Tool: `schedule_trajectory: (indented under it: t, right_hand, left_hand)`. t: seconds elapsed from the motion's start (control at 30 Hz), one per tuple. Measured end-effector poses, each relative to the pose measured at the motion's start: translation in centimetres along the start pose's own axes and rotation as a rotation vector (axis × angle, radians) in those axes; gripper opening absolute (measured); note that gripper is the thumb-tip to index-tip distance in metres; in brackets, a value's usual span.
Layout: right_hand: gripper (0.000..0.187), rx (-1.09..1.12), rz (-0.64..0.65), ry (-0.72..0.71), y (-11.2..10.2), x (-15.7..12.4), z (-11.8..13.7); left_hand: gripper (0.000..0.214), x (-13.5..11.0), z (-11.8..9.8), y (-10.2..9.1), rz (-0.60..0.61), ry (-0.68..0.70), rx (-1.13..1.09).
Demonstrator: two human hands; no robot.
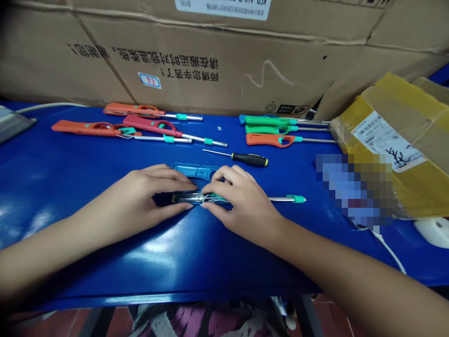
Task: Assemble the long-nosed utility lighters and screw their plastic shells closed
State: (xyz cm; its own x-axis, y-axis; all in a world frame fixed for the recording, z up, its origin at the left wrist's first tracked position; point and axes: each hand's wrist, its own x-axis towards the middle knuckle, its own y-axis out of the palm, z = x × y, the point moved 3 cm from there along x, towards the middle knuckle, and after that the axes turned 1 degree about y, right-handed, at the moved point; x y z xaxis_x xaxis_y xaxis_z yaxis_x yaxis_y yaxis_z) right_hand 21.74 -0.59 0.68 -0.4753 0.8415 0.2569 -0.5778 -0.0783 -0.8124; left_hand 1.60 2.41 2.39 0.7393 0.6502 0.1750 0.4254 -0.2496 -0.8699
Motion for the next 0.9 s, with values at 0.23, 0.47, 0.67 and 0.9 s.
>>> schedule_trajectory:
  t: [0.23, 0.47, 0.67, 0.9]
  right_hand:
    - [0.02, 0.061, -0.019, 0.025, -0.2, 0.1, 0.1]
    - [0.017, 0.088, -0.023, 0.094, -2.3, 0.3, -1.5]
    - [0.006, 0.117, 0.179, 0.221, -4.9, 0.1, -2.9]
    - [0.015, 0.167, 0.254, 0.252, -4.1, 0.2, -3.0]
  left_hand:
    - [0.02, 0.1, -0.1, 0.3, -0.033, -0.039, -0.05]
    - [0.015, 0.4, 0.7, 0.6, -0.082, -0.082, -0.135]
    - [0.017, 0.3, -0.2, 0.6, -0.129, -0.019, -0.168]
    - [0.022, 0.0, -1.0, 1.7, -0.086, 0.16, -0.082]
